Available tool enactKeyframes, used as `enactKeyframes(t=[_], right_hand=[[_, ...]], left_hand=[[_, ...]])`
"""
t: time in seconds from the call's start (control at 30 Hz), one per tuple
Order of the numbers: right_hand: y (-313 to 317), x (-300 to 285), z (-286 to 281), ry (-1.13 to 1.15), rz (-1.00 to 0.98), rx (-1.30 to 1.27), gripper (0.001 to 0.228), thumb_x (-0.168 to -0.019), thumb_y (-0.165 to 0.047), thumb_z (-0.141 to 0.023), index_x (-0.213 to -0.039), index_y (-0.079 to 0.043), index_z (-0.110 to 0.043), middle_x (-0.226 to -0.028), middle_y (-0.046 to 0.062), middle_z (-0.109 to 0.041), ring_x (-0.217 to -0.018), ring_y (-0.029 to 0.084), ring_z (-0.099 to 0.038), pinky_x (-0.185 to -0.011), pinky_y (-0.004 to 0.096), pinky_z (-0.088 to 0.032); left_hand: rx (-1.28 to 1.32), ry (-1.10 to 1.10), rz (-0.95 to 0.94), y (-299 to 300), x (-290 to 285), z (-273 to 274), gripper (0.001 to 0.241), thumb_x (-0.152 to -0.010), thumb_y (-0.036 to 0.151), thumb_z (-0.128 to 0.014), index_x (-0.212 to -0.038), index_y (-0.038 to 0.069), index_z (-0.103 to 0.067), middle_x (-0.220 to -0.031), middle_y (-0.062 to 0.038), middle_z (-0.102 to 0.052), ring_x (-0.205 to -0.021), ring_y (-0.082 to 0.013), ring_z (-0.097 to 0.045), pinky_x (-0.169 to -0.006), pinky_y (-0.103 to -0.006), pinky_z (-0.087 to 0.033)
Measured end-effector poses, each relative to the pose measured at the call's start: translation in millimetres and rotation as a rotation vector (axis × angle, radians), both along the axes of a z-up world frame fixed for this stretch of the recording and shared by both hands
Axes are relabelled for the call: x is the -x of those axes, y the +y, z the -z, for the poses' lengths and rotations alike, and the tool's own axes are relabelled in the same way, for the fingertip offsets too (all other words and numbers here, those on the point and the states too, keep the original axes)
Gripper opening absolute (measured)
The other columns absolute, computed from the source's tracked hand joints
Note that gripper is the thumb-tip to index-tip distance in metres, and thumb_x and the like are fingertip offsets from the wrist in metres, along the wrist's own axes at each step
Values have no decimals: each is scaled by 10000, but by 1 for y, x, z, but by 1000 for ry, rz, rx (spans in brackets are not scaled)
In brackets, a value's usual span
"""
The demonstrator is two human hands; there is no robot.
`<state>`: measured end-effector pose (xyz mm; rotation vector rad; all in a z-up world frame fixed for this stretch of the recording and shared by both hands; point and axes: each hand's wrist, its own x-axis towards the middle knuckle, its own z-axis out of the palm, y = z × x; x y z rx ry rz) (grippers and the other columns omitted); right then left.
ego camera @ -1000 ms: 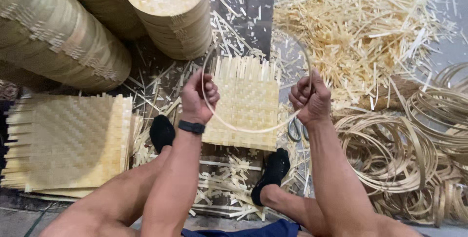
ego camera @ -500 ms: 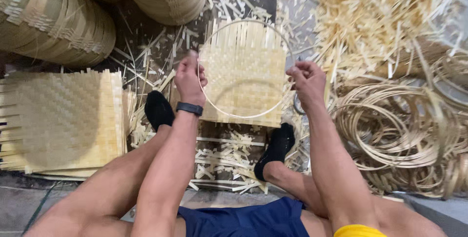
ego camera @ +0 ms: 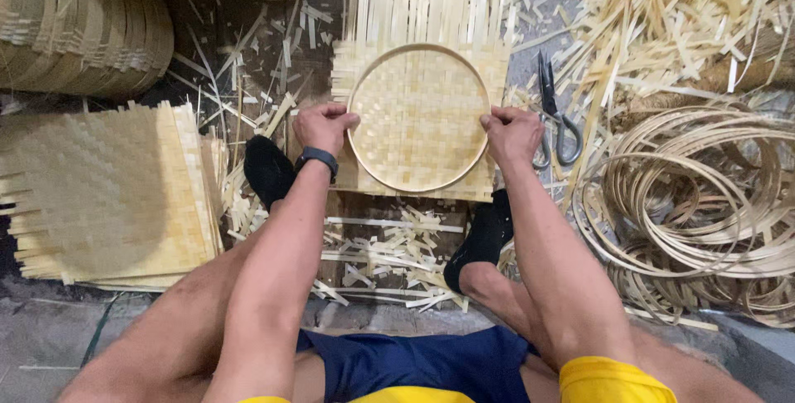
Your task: The person sits on the floor and uses shears to trim the edges of woven bamboo circles. They place a bamboo circle on a wooden block, cut the excess material, and then stack the finished pieces.
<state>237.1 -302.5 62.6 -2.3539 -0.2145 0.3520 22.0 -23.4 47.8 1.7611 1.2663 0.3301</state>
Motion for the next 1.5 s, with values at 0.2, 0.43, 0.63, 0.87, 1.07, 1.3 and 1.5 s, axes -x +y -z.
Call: enactKeyframes(t=[0.2,0.43,0.63,0.87,1.07,1.3,1.5], right_hand=[[3,9,-16,-14,-1,6,250,-788,-184,-857,-1014,-86,-815,-879,139,-780,-766,221,-759,-788,328,-588],[3,9,-16,-22,0,8,238,-815,-200,-858,-1021,-89,-815,-865,141,-780,-772,215,-752,-788,324,-573],[1,2,-7,-19,-29,-2,249,-792,-203,-870,-997,-73,-818,-837,131,-780,-743,183,-745,-749,308,-574],[-10,-3,3,85,-52,-64,256,-803,-194,-875,-1010,-56,-814,-807,95,-776,-695,130,-715,-687,269,-561],[-3,-15,-20,219,-94,-121,260,-792,-178,-889,-990,-30,-810,-799,70,-774,-700,111,-687,-674,279,-560],[42,29,-77,-413,-771,151,1154,-553,-448,-960,-1370,183,-444,-1359,380,-498,-1279,521,-459,-1102,552,-346],[71,104,-56,-522,-1134,482,1038,-680,-303,-769,-1565,-50,-288,-1608,241,-300,-1533,427,-203,-1238,618,-123]], left_hand=[[30,56,-104,-9,-5,-3,298,-660,96,-897,-946,98,-815,-836,-56,-801,-738,-151,-759,-753,-286,-611],[183,-34,-134,-1,7,20,248,-692,84,-907,-916,41,-809,-843,-54,-794,-725,-122,-730,-733,-279,-604],[392,-33,-164,9,0,14,262,-689,91,-916,-915,24,-801,-816,-59,-778,-673,-124,-697,-639,-283,-585],[423,-46,-146,5,5,12,259,-738,108,-906,-951,19,-788,-839,-63,-771,-685,-126,-703,-605,-273,-600],[489,-84,-151,10,3,21,262,-724,91,-913,-930,4,-776,-841,-79,-773,-686,-129,-720,-600,-259,-614],[-192,452,410,23,-46,-41,326,-756,299,-874,-997,97,-788,-1165,-145,-699,-1113,-327,-618,-1017,-509,-454],[-712,-148,788,15,-138,-29,344,-929,421,-719,-1132,155,-796,-1279,-126,-673,-1203,-360,-528,-1027,-487,-426]])
